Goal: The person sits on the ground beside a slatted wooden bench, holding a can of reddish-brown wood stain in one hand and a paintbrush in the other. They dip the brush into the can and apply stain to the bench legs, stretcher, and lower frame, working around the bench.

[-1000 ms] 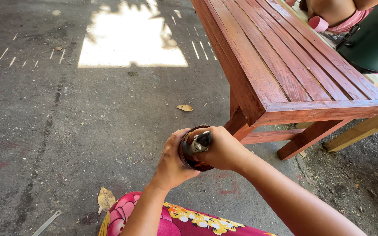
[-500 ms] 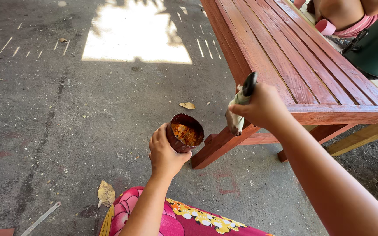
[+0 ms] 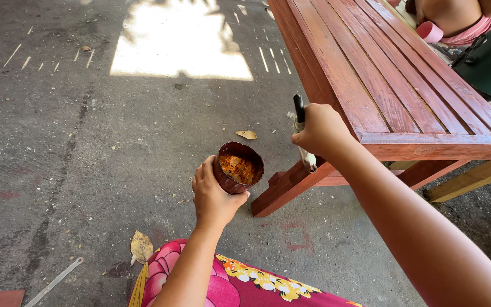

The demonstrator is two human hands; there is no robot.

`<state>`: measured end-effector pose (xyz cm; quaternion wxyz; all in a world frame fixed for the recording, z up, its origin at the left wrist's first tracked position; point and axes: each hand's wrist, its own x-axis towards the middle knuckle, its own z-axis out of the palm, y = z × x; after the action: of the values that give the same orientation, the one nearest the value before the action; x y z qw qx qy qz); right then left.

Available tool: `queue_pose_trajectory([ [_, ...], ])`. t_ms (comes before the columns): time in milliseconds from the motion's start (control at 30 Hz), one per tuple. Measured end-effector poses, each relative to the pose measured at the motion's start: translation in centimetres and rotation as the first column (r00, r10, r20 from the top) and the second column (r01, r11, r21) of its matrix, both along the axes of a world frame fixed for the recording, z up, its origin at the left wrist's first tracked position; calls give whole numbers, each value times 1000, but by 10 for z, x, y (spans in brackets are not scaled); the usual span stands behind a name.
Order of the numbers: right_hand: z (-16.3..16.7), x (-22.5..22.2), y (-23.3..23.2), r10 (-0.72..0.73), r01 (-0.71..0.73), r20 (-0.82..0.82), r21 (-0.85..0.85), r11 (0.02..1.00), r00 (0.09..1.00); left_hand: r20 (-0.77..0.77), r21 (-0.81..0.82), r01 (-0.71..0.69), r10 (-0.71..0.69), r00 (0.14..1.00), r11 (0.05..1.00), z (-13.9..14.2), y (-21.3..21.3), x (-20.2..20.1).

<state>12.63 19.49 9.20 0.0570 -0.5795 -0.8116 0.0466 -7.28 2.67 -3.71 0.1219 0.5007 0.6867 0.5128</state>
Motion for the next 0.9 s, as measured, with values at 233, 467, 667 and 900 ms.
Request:
queue_pose_trajectory([
  [233,-50,-18,-16,27,-42,-165,-87,995,986,11,-14,-3,3,1000,1000,-3,6,0],
  [467,-14,-17,31,-51,53,34,-72,996,998,60,-45,0,3,998,999,-5,5,2],
  [667,-35,-34,3,-23,17,-49,-127,992,999,19,16,-5,5,1000,1000,-4,8,1],
  [900,44,0,29,-52,51,42,38,998,998,42,1,-14,14,999,1000,-5,8,0],
])
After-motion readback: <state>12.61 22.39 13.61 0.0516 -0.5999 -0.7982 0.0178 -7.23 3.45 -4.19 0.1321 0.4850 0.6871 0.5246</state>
